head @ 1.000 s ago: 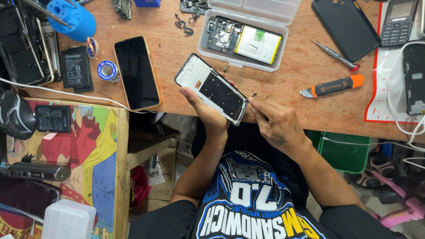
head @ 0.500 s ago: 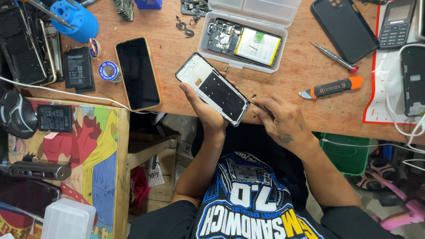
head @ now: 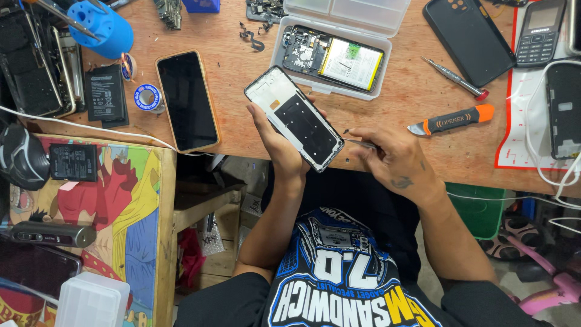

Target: The person uses a metal spudger to scrape adhesive residue from the inside of a smartphone frame. They work along the edges and corners of the frame, removing old adhesive to prepare the surface for reassembly.

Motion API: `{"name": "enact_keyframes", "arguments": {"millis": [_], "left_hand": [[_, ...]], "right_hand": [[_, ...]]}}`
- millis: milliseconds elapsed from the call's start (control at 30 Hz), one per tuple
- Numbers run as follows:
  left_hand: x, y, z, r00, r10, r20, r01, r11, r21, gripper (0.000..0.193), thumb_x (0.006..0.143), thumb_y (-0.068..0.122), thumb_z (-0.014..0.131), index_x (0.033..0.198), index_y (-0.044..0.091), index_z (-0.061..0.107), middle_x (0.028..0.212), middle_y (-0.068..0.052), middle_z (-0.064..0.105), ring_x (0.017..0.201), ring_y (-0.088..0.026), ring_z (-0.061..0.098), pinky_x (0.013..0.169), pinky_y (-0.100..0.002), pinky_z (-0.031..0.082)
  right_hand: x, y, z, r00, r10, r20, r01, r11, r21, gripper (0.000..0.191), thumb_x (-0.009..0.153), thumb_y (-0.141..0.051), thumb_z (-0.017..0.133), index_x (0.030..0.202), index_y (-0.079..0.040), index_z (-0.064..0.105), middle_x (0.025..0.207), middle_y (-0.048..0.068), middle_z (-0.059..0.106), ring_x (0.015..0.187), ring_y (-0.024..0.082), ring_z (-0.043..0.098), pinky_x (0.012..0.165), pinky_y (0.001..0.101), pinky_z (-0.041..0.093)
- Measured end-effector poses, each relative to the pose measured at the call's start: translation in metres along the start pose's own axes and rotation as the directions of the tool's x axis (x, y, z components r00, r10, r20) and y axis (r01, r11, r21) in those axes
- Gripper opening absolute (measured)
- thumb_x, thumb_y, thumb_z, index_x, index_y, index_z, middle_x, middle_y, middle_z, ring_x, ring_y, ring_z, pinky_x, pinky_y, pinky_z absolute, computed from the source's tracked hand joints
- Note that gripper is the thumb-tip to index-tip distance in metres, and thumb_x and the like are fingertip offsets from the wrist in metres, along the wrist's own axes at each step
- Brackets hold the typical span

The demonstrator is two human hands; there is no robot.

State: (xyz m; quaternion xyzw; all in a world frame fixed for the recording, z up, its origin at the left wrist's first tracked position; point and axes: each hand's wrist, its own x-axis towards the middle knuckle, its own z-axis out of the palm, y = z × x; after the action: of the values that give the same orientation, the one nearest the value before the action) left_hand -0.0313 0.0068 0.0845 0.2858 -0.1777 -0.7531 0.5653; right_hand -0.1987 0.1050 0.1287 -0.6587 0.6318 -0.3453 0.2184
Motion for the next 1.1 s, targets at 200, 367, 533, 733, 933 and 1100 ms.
{"name": "enact_keyframes", "arguments": {"millis": [200,367,533,733,933,1100], "left_hand": [[0.004,0.002,0.0,0.993,-0.041,0.108,0.042,0.999,-0.014,0.07,0.107,0.06,0.024,0.119,-0.002,0.056,0.096,-0.016,0.067,0.074,-0.026,0.071,0.059,-0.039,0.061],[0.008,0.002,-0.005,0.967,-0.172,0.186,0.166,0.985,0.049,0.083,0.109,0.069,0.024,0.117,-0.005,0.06,0.091,-0.02,0.066,0.073,-0.025,0.07,0.062,-0.035,0.06],[0.008,-0.003,-0.004,0.976,-0.176,0.125,0.171,0.984,0.053,0.08,0.104,0.07,0.027,0.118,-0.002,0.059,0.098,-0.014,0.065,0.073,-0.022,0.07,0.06,-0.035,0.061],[0.007,0.0,0.002,0.976,-0.165,0.144,0.153,0.984,0.092,0.081,0.104,0.071,0.025,0.115,-0.002,0.058,0.093,-0.015,0.064,0.069,-0.022,0.07,0.056,-0.034,0.06],[0.007,0.002,0.006,0.971,-0.197,0.135,0.185,0.978,0.095,0.081,0.102,0.071,0.025,0.112,-0.002,0.06,0.088,-0.013,0.066,0.067,-0.021,0.069,0.055,-0.034,0.06],[0.008,0.002,0.003,0.956,-0.218,0.196,0.206,0.975,0.08,0.085,0.103,0.072,0.025,0.11,-0.004,0.062,0.08,-0.014,0.065,0.064,-0.021,0.069,0.055,-0.033,0.06]], "right_hand": [[-0.001,0.005,-0.002,0.998,-0.065,0.01,0.065,0.998,0.004,0.013,0.091,-0.007,0.078,0.101,-0.001,0.073,0.082,0.012,0.071,0.065,0.019,0.066,0.058,0.0307,0.05],[0.0,0.011,-0.004,0.981,-0.192,0.011,0.193,0.981,-0.008,0.023,0.089,0.006,0.067,0.11,-0.001,0.072,0.088,0.011,0.07,0.073,0.022,0.066,0.066,0.0322,0.052],[-0.002,0.012,-0.002,0.994,0.013,0.109,-0.017,0.999,0.032,0.024,0.084,-0.009,0.081,0.106,0.0,0.072,0.079,0.011,0.068,0.062,0.019,0.066,0.054,0.0309,0.051],[0.0,0.015,-0.002,0.985,-0.169,0.043,0.166,0.984,0.06,0.012,0.092,0.0,0.072,0.104,0.0,0.071,0.09,0.012,0.069,0.068,0.017,0.066,0.056,0.0282,0.05],[-0.001,0.013,-0.001,0.996,-0.043,0.081,0.04,0.998,0.044,0.018,0.089,-0.001,0.075,0.107,0.001,0.072,0.078,0.01,0.069,0.059,0.015,0.063,0.054,0.0292,0.049],[-0.002,0.012,-0.004,0.995,-0.018,0.1,0.011,0.997,0.079,0.015,0.086,0.001,0.074,0.1,0.001,0.069,0.086,0.01,0.072,0.066,0.015,0.069,0.054,0.0268,0.053]]}}
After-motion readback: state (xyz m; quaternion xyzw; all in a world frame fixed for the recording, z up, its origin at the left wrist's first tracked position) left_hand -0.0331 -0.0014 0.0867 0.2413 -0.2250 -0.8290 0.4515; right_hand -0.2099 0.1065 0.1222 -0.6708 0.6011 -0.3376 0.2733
